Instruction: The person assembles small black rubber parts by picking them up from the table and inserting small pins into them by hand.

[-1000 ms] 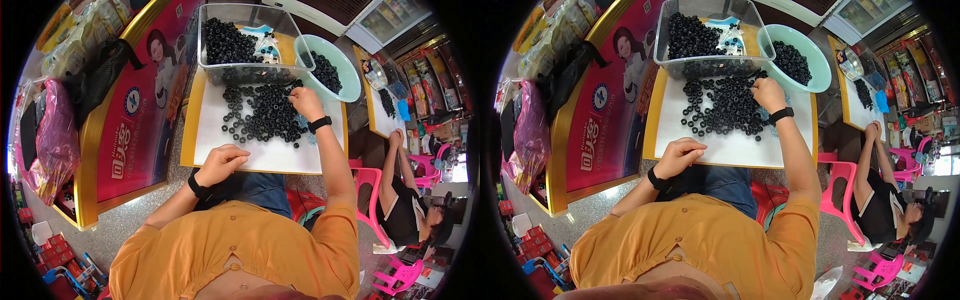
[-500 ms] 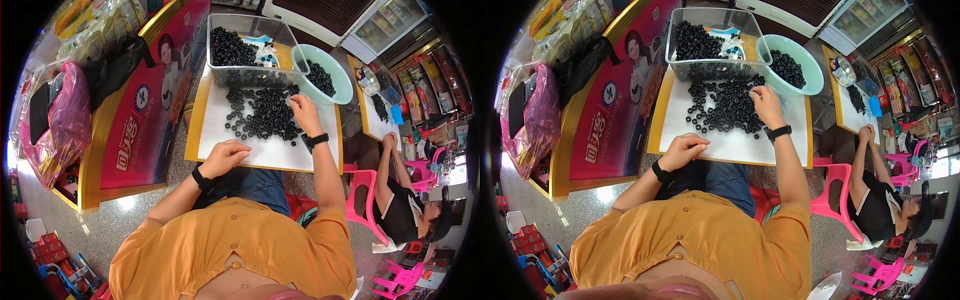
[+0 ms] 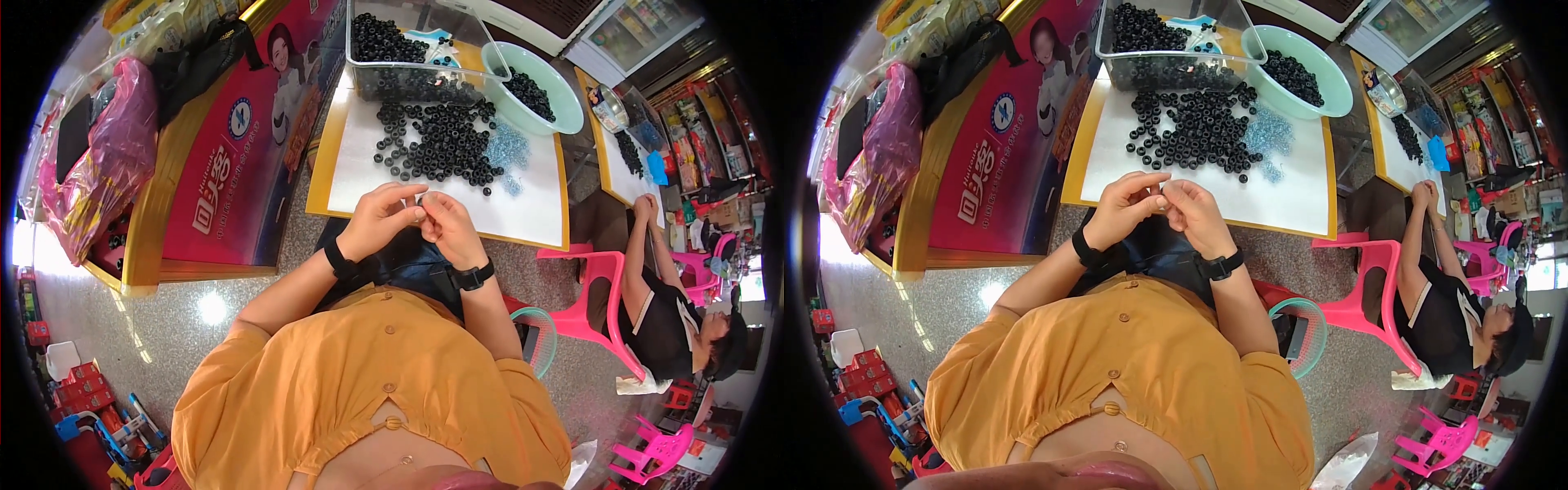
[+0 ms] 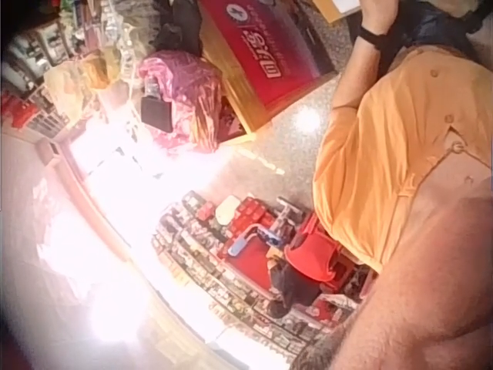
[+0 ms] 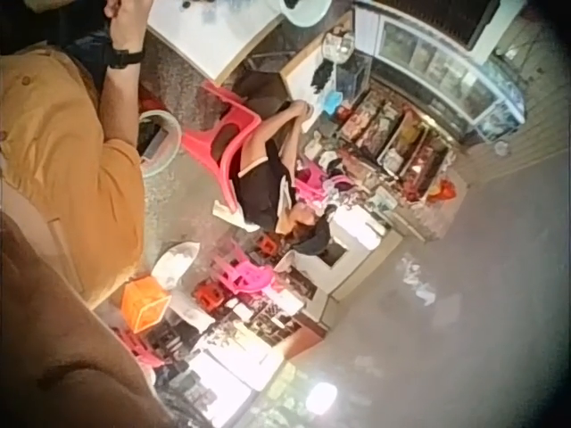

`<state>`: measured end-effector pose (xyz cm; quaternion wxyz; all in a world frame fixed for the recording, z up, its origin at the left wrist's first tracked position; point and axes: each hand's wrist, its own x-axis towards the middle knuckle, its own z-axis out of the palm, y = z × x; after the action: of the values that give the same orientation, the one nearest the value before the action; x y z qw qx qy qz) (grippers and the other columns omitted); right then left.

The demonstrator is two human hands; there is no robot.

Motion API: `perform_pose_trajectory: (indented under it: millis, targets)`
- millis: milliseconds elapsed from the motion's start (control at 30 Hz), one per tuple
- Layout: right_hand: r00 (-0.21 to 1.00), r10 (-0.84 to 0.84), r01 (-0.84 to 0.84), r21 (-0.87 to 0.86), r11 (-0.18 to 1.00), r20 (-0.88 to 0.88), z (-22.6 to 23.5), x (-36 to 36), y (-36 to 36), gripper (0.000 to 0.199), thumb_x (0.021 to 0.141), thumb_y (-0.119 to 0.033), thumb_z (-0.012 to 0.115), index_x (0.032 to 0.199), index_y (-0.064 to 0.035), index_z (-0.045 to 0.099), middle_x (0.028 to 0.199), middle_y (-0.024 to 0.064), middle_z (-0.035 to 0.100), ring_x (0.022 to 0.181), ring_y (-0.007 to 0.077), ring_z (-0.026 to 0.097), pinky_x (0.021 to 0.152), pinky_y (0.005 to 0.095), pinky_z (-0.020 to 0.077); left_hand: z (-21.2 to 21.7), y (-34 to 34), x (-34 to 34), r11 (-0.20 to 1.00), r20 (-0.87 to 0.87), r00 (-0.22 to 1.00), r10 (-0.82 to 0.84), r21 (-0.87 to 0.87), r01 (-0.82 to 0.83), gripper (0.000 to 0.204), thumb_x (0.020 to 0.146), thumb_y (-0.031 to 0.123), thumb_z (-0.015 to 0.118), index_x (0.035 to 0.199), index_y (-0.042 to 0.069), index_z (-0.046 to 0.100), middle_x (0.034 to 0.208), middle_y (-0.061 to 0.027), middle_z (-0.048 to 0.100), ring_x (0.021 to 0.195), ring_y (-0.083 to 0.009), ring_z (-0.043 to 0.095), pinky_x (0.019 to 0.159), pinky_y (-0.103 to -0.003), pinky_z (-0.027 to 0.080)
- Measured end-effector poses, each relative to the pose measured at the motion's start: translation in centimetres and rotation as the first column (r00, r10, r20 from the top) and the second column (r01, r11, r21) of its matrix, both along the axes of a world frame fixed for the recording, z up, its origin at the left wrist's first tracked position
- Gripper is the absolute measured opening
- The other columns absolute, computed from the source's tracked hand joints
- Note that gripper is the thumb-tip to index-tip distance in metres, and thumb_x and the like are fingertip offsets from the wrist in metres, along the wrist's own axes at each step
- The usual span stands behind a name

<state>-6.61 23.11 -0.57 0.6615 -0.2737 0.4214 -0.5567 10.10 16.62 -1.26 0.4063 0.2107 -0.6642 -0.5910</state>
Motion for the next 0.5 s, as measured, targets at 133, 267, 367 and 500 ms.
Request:
perform_pose_trajectory:
  millis: [133,267,367,500]
  targets:
    - [0.997,-0.003,0.003,0.005,1.000,0.078,0.0,0.4,0.3,0.022,0.095,-0.029,0.066,0.094,-0.0077,0.061,0.074,-0.0052,0.054,0.056,0.0024,0.042,0.048,0.0177,0.0305,-0.2,0.1,0.3,0.992,0.055,0.998,0.012,-0.124,-0.005,0.025,0.089,0.009,0.070,0.112,0.000,0.068,0.091,-0.0030,0.061,0.078,-0.0091,0.057,0.069,-0.022,0.048]
    - [0.994,0.015,-0.016,0.006,1.000,0.107,-0.2,0.2,0.6,0.021,0.095,-0.028,0.066,0.095,-0.0082,0.060,0.074,-0.0055,0.053,0.057,0.0024,0.042,0.048,0.0176,0.0301,0.1,0.2,0.3,0.993,0.091,0.996,-0.023,-0.112,0.033,0.022,0.089,0.009,0.070,0.109,-0.001,0.069,0.090,-0.0035,0.061,0.079,-0.0089,0.057,0.069,-0.023,0.047]
    - [0.995,0.012,-0.014,0.017,1.000,0.101,-0.4,0.2,0.4,0.020,0.095,-0.028,0.066,0.094,-0.0089,0.060,0.075,-0.0051,0.053,0.058,0.0024,0.042,0.049,0.0176,0.0300,-0.4,-0.3,0.2,0.995,0.140,0.989,-0.045,-0.080,0.057,0.023,0.089,0.010,0.070,0.109,-0.001,0.068,0.091,-0.0029,0.062,0.078,-0.0085,0.057,0.068,-0.022,0.048]
    - [0.994,-0.005,0.004,0.011,1.000,0.113,-0.3,0.3,0.5,0.020,0.097,-0.029,0.063,0.094,-0.0094,0.060,0.076,-0.0047,0.054,0.059,0.0027,0.043,0.049,0.0178,0.0304,-0.5,0.0,0.2,0.991,0.013,0.998,-0.062,0.121,0.060,0.025,0.091,0.013,0.069,0.113,0.002,0.066,0.089,0.0005,0.063,0.072,-0.0051,0.056,0.061,-0.019,0.046]
